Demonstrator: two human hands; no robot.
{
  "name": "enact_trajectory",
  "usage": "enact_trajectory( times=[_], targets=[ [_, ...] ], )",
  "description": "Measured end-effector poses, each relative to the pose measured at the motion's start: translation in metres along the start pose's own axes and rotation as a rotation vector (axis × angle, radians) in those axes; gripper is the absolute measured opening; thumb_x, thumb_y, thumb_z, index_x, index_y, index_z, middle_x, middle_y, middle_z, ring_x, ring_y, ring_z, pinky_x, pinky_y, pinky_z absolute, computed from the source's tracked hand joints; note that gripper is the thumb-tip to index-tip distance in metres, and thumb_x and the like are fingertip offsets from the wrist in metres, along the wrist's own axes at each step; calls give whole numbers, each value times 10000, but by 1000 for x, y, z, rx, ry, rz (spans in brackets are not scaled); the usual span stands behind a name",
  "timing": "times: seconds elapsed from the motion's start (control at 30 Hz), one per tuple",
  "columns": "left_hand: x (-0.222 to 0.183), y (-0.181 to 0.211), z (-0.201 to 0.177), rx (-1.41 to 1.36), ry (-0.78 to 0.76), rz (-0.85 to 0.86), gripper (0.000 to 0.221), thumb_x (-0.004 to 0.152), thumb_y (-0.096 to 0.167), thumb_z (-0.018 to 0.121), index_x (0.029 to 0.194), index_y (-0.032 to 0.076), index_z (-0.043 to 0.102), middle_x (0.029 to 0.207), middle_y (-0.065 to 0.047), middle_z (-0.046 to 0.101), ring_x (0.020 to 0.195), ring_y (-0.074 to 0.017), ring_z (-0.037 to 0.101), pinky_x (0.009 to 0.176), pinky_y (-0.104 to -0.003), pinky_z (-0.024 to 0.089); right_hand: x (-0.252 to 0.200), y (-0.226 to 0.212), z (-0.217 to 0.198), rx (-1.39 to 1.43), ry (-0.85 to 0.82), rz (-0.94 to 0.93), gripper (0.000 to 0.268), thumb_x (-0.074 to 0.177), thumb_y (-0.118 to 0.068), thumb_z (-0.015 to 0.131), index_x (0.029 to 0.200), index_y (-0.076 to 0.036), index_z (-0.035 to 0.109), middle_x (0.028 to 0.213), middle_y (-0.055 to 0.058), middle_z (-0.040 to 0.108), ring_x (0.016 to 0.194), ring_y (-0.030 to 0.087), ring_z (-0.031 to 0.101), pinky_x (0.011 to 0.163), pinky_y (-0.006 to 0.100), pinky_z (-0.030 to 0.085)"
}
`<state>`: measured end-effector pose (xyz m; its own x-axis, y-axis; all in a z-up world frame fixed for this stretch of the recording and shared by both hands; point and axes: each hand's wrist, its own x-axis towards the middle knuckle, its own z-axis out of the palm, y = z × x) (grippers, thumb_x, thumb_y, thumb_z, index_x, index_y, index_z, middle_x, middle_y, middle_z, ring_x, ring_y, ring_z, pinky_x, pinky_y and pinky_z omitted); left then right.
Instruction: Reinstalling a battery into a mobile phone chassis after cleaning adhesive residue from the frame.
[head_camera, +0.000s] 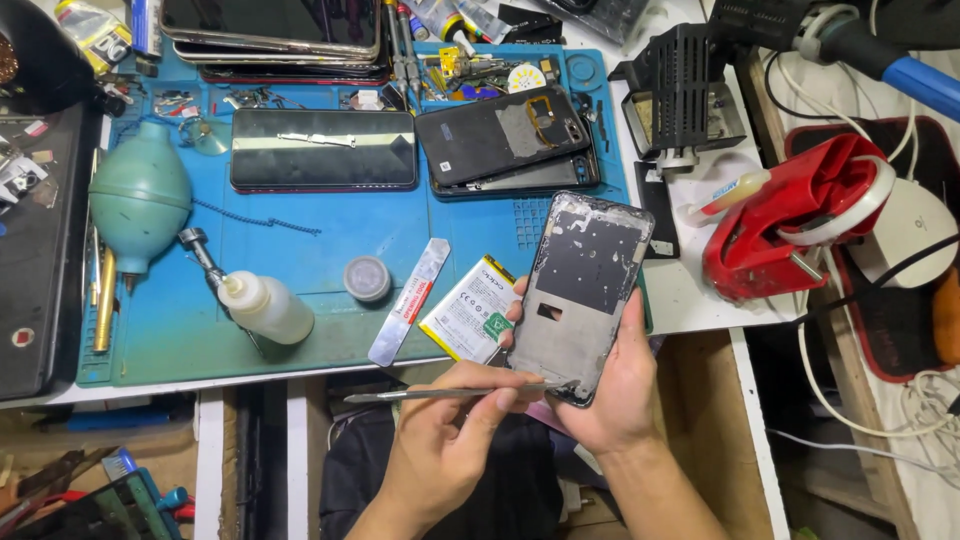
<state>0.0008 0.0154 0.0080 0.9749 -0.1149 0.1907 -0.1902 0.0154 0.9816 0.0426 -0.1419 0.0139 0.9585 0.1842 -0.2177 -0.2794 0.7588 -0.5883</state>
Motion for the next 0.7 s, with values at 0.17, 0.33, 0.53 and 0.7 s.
enact_trajectory(
  times=[0.17,0.33,0.53,0.7],
  targets=[
    [4,-12,6,-216,19,-117,251,997,126,585,1016,-27,782,1008,-93,783,829,-221,809,819,-289,690,1,1,2,37,25,-40,729,1046,-584,355,1356,48,540,1194,235,627,972,311,617,815,453,553],
    [4,-24,8,-474,-7,-225,214,996,150,609,1017,-43,699,1004,-195,794,837,-300,818,805,-372,713,0,1,-1,90,29,1,725,1038,-596,379,1339,38,562,1200,229,631,986,314,605,812,479,537],
    [3,-22,6,-414,-3,-205,212,993,155,604,985,-27,712,1002,-158,779,777,-267,808,756,-355,715,-2,-1,-3,59,33,82,767,1014,-643,370,1345,24,552,1201,213,623,988,316,627,481,406,517],
    [4,-14,4,-395,-35,-170,194,992,113,592,977,-42,707,976,-174,790,752,-251,782,731,-352,721,-5,-4,-4,55,57,146,788,1014,-670,340,1359,4,562,1214,194,650,998,302,643,598,436,548]
  ],
)
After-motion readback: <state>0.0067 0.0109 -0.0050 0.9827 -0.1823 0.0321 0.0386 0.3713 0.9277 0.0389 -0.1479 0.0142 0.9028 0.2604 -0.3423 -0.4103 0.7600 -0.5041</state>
